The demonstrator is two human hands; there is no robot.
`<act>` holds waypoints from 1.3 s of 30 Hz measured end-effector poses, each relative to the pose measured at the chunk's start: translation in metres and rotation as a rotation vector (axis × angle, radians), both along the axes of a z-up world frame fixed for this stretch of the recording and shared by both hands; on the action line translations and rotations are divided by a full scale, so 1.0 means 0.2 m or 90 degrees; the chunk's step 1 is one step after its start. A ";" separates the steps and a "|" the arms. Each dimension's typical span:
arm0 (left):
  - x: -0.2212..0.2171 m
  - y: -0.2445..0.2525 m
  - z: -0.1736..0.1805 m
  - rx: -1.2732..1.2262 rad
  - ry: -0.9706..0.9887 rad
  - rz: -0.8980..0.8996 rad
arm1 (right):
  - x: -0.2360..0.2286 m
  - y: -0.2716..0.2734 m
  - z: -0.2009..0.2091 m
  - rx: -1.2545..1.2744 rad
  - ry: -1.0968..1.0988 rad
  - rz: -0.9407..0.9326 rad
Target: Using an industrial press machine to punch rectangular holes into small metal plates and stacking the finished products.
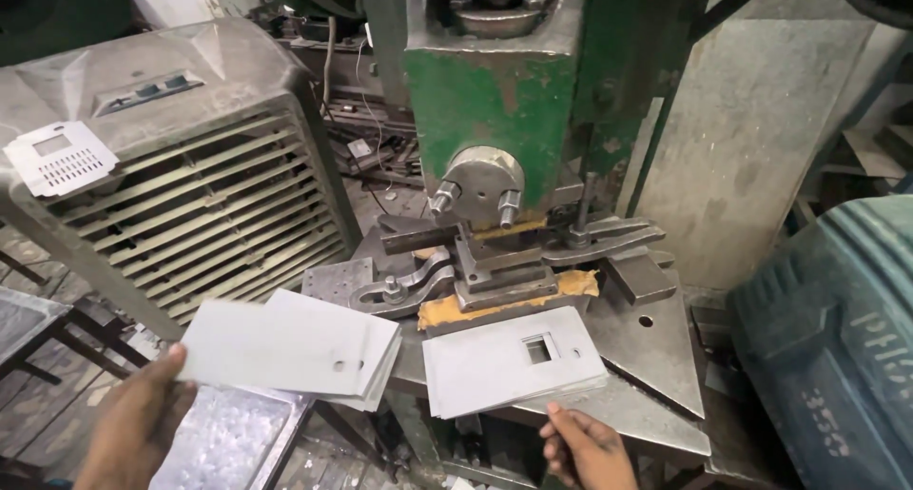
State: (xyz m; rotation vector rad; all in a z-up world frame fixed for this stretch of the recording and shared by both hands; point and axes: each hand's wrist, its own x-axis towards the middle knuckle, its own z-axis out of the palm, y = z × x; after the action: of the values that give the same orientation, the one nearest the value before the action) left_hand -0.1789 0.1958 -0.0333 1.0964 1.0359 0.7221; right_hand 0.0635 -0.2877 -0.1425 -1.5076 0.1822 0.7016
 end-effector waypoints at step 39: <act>0.98 -1.08 0.00 0.487 0.070 -0.150 | 0.48 0.53 0.52 0.107 -0.169 -0.078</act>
State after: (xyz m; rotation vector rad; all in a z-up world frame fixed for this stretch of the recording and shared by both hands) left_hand 0.0162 -0.0204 -0.0326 1.8971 0.7015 0.8984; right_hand 0.1603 -0.1816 -0.0379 -1.3994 0.0130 0.4044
